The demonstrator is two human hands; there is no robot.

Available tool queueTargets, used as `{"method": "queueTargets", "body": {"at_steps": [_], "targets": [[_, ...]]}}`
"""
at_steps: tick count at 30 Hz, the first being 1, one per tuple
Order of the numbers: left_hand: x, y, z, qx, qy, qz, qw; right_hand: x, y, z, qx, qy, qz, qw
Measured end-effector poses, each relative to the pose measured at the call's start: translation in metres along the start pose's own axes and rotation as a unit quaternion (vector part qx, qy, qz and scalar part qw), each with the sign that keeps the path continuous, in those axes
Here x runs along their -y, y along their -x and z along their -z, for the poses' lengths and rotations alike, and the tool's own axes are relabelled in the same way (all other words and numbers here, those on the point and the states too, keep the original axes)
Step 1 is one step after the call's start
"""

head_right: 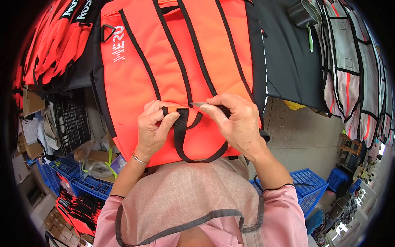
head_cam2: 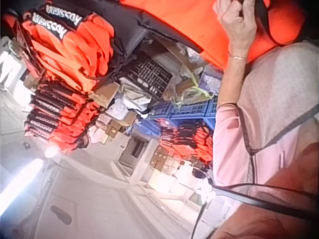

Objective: Folding, inspecting, and organizing athletic backpack style bags at a manufacturing workstation.

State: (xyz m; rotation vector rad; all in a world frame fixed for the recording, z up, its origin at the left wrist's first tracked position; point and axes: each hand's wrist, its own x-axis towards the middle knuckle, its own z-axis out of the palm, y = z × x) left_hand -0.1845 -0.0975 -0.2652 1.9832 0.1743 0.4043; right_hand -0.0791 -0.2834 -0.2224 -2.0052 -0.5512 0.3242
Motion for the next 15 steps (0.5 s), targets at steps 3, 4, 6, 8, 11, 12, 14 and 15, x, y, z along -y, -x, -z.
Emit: {"method": "queueTargets", "body": {"at_steps": [3, 4, 6, 8, 11, 12, 14, 15], "targets": [[0.0, 0.0, -0.001, -0.003, 0.0, -0.001, 1.0, 0.007, -0.001, 0.001, 0.015, 0.008, 0.009, 1.0], [0.0, 0.0, -0.001, -0.007, -0.003, -0.001, 1.0, 0.011, -0.002, 0.002, 0.038, 0.034, 0.033, 0.998], [0.002, 0.001, 0.001, 0.001, -0.007, 0.002, 1.0, 0.012, -0.004, 0.004, 0.065, 0.116, 0.069, 0.989], [0.002, 0.002, 0.001, 0.009, -0.012, 0.003, 1.0, 0.01, -0.006, 0.004, 0.061, 0.085, 0.048, 0.993], [0.002, 0.002, 0.001, 0.0, 0.007, -0.003, 1.0, 0.0, -0.003, 0.006, 0.016, 0.036, 0.024, 0.999], [0.003, 0.003, 0.0, -0.002, 0.007, -0.002, 1.0, -0.001, -0.002, 0.007, 0.006, -0.002, 0.0, 1.0], [0.002, 0.003, 0.0, -0.002, 0.007, -0.004, 1.0, 0.002, 0.003, 0.007, 0.002, -0.017, -0.007, 1.0], [0.001, 0.003, 0.0, -0.001, 0.009, -0.003, 1.0, 0.003, 0.005, 0.007, 0.019, -0.009, -0.007, 1.0]]}}
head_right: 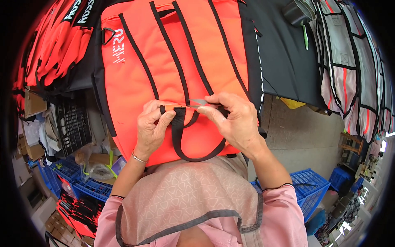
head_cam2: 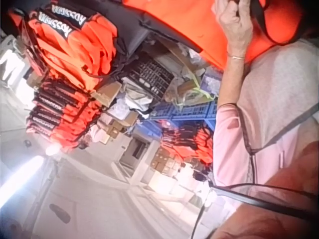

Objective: Folding, inspecting, and organizing athletic backpack style bags at a manufacturing workstation.

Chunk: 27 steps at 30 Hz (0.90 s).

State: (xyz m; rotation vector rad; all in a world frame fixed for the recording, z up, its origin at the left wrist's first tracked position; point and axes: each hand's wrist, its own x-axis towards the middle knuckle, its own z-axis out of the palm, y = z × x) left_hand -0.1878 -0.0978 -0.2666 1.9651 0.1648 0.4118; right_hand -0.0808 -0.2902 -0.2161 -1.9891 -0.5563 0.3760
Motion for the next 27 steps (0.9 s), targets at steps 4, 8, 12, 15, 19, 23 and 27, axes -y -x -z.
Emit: {"method": "queueTargets", "body": {"at_steps": [4, 8, 12, 15, 19, 23, 27], "targets": [[-0.001, 0.003, 0.001, 0.001, 0.001, -0.009, 1.0, 0.004, 0.004, -0.005, 0.028, 0.051, 0.018, 0.998], [-0.001, 0.005, 0.002, 0.01, 0.005, -0.006, 1.0, 0.004, 0.002, -0.007, 0.045, 0.09, 0.037, 0.994], [0.0, 0.005, 0.002, 0.018, 0.011, -0.001, 1.0, 0.004, -0.001, -0.006, 0.072, 0.088, 0.025, 0.993], [-0.003, 0.002, 0.003, 0.016, 0.012, -0.007, 1.0, -0.001, -0.003, -0.006, 0.093, 0.033, -0.007, 0.995], [-0.002, 0.004, 0.006, 0.027, -0.002, -0.018, 0.999, 0.005, -0.009, -0.002, 0.15, -0.076, -0.11, 0.98], [0.0, 0.003, 0.008, 0.043, -0.001, -0.024, 0.999, 0.001, -0.017, 0.003, 0.195, -0.128, -0.143, 0.962], [0.001, 0.002, 0.008, 0.045, 0.004, -0.027, 0.999, -0.002, -0.018, 0.002, 0.192, -0.144, -0.144, 0.96]]}}
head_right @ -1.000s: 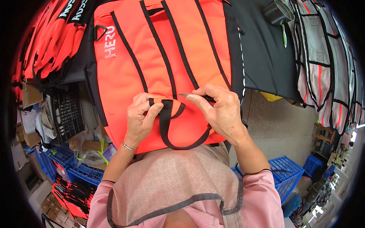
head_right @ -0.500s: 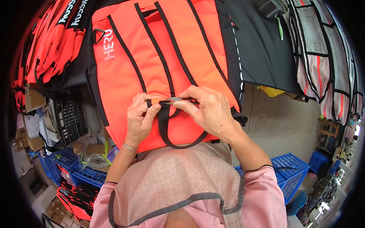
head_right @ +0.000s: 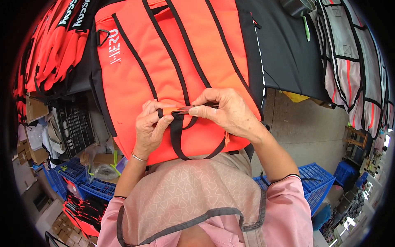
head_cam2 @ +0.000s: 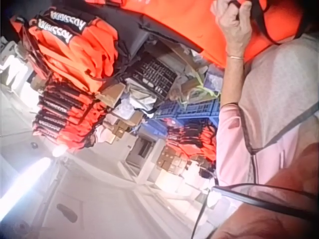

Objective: Folding, inspecting, and organizing athletic backpack style bags at a manufacturing workstation.

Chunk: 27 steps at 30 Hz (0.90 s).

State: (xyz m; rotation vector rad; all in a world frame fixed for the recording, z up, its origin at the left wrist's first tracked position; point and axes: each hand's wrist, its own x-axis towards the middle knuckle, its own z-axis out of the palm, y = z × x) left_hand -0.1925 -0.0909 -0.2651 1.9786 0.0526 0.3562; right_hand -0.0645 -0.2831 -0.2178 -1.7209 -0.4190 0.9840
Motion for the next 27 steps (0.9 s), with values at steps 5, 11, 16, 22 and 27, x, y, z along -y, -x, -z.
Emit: {"method": "queueTargets", "body": {"at_steps": [5, 11, 16, 22, 27], "targets": [[0.0, -0.001, 0.001, 0.007, -0.005, 0.006, 1.0, 0.0, -0.001, 0.001, 0.011, 0.001, -0.003, 1.0], [0.001, -0.001, 0.001, 0.008, 0.001, -0.013, 1.0, 0.002, -0.004, 0.005, 0.029, -0.034, -0.01, 0.999], [0.0, -0.001, 0.0, 0.01, -0.009, -0.024, 1.0, 0.0, -0.004, 0.007, 0.037, -0.005, -0.006, 0.999], [-0.004, -0.001, -0.002, -0.015, -0.001, 0.052, 0.999, 0.005, 0.011, -0.006, -0.084, -0.051, 0.035, 0.995], [-0.012, -0.015, -0.01, -0.034, 0.006, 0.064, 0.997, -0.011, 0.052, -0.05, -0.069, 0.022, 0.002, 0.997]]}}
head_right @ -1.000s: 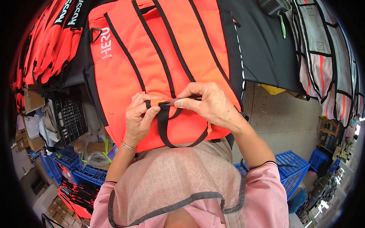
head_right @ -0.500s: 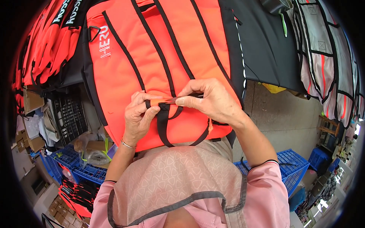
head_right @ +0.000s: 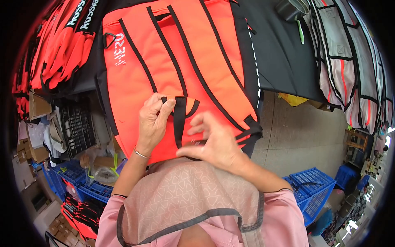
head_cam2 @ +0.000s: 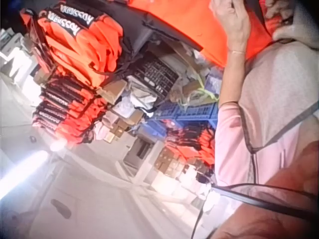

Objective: Folding, inspecting, and organizing athletic backpack style bags at a manufacturing workstation.

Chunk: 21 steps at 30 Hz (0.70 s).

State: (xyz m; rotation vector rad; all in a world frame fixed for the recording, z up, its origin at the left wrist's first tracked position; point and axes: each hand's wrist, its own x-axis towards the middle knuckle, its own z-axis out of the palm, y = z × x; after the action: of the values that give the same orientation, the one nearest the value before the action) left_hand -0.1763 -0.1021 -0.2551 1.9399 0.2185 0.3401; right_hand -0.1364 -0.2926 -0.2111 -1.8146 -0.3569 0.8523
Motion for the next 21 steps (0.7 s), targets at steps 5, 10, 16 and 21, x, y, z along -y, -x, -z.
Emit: {"method": "queueTargets", "body": {"at_steps": [5, 10, 16, 21], "targets": [[-0.004, -0.008, -0.01, -0.067, 0.083, 0.009, 0.994, -0.004, 0.01, -0.003, 0.113, 0.075, -0.053, 0.989], [0.005, -0.01, -0.006, -0.037, 0.06, -0.016, 0.997, -0.017, 0.01, 0.008, 0.259, 0.071, -0.007, 0.963], [0.009, -0.01, -0.009, -0.034, 0.069, 0.019, 0.997, 0.0, 0.011, 0.007, 0.213, 0.161, -0.047, 0.963], [0.018, -0.005, -0.003, -0.023, 0.019, -0.018, 0.999, 0.035, -0.005, 0.066, -0.057, 0.142, 0.169, 0.974]]}}
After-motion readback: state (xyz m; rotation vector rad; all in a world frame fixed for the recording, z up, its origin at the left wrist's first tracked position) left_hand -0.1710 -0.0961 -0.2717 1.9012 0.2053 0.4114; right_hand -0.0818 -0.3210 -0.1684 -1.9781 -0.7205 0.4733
